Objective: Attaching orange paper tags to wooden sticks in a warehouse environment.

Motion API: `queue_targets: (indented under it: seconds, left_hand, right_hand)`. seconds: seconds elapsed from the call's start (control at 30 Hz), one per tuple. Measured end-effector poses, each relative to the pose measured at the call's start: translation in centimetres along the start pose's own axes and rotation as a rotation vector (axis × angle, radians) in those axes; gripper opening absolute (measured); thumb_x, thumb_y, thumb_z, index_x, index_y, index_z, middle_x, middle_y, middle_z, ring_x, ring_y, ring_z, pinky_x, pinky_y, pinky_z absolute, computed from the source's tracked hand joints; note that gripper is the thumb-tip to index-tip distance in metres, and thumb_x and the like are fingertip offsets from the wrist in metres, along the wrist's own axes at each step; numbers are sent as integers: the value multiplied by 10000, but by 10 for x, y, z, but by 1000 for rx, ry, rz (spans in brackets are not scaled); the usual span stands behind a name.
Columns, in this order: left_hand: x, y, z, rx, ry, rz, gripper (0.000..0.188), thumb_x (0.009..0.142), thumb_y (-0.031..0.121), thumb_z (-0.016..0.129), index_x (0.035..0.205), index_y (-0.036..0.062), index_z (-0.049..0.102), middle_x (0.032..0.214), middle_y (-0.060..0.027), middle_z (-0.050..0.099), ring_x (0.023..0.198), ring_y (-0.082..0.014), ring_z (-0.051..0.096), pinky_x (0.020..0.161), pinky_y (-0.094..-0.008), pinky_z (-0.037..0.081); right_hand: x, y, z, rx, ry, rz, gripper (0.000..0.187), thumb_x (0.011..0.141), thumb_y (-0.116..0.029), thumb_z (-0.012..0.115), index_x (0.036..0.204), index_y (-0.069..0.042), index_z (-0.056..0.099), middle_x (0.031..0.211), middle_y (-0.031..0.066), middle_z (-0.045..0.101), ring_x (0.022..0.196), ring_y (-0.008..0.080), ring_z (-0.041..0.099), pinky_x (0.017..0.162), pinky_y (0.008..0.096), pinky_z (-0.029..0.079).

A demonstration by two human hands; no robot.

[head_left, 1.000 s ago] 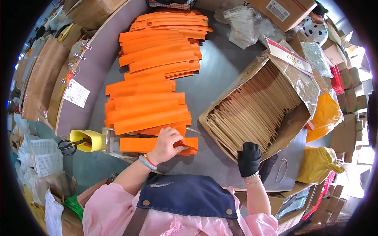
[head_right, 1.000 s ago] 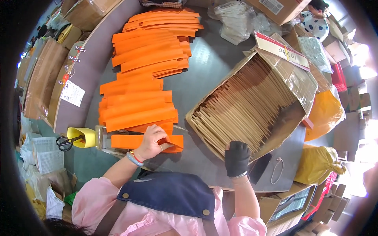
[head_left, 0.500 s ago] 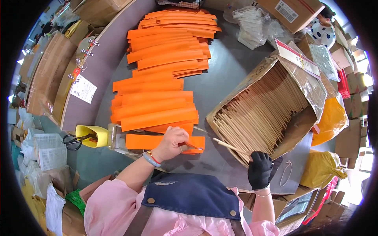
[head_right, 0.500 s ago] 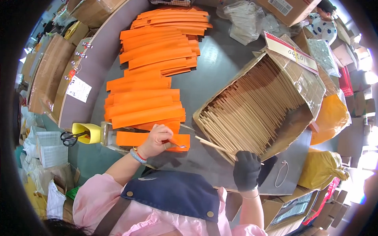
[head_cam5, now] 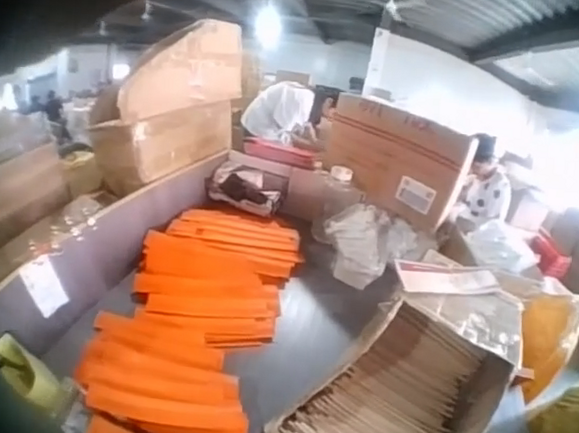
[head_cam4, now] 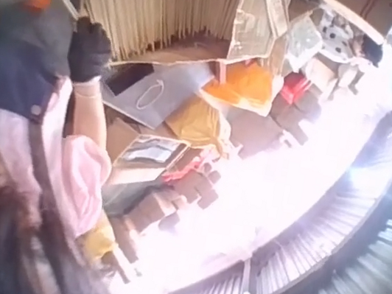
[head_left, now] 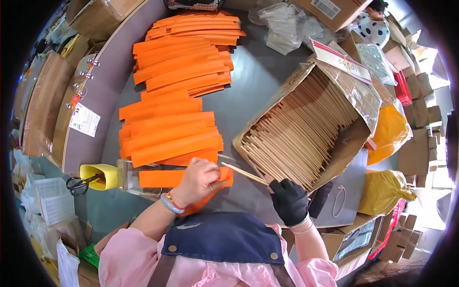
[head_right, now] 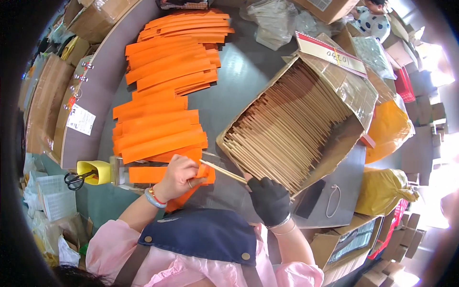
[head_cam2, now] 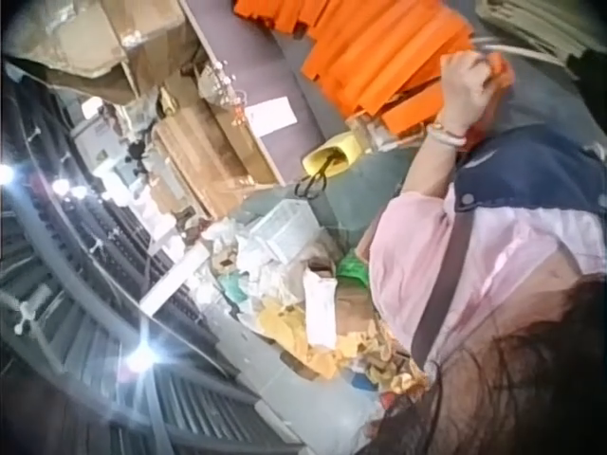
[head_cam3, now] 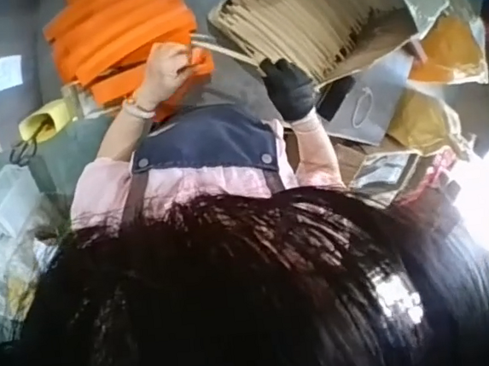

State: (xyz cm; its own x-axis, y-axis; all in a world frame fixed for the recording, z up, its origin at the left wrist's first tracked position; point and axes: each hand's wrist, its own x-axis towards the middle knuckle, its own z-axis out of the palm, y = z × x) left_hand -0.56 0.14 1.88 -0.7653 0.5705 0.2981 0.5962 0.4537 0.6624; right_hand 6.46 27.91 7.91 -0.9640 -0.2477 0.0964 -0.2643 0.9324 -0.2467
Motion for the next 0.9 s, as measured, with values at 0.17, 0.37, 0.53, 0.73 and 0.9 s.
queue_targets:
  seconds: [0.17,0.37,0.53,0.73,0.9]
  left_hand:
    - [2,-12,-3,43,-67,-27,174,768,250,815,803,141,684,844,11,631,793,-207,571,734,-353,386]
    - [13,-20,-8,192,-285,107,176,801,304,779,891,183,686,889,4,574,861,-208,533,785,-364,372]
    - [7,-18,-2,341,-298,80,251,788,295,781,983,179,673,918,-24,570,890,-222,524,818,-375,368]
    - [-12,-25,20,-11,17,-89,274,775,256,801,971,114,671,907,-51,607,872,-253,545,793,-372,396]
    - [-16,-30,21,-173,9,-129,235,759,258,835,866,108,689,832,-15,634,803,-208,566,757,-346,393]
  right_hand:
    - [0,13,-11,-65,25,-25,275,817,-193,711,1092,-198,706,713,48,554,638,250,601,542,394,473]
    - [-22,22,-3,90,70,80,274,805,-167,722,1078,-166,709,733,60,571,674,268,605,594,395,482]
    - [-31,23,-1,153,41,162,242,805,-168,720,1047,-152,717,761,72,602,712,283,615,638,410,491]
    - [-29,18,4,176,38,152,255,790,-110,744,1044,-133,741,765,98,624,719,306,610,646,411,484]
    - [-27,17,7,130,35,110,269,765,-93,746,1032,-128,739,789,87,624,749,311,605,676,420,474]
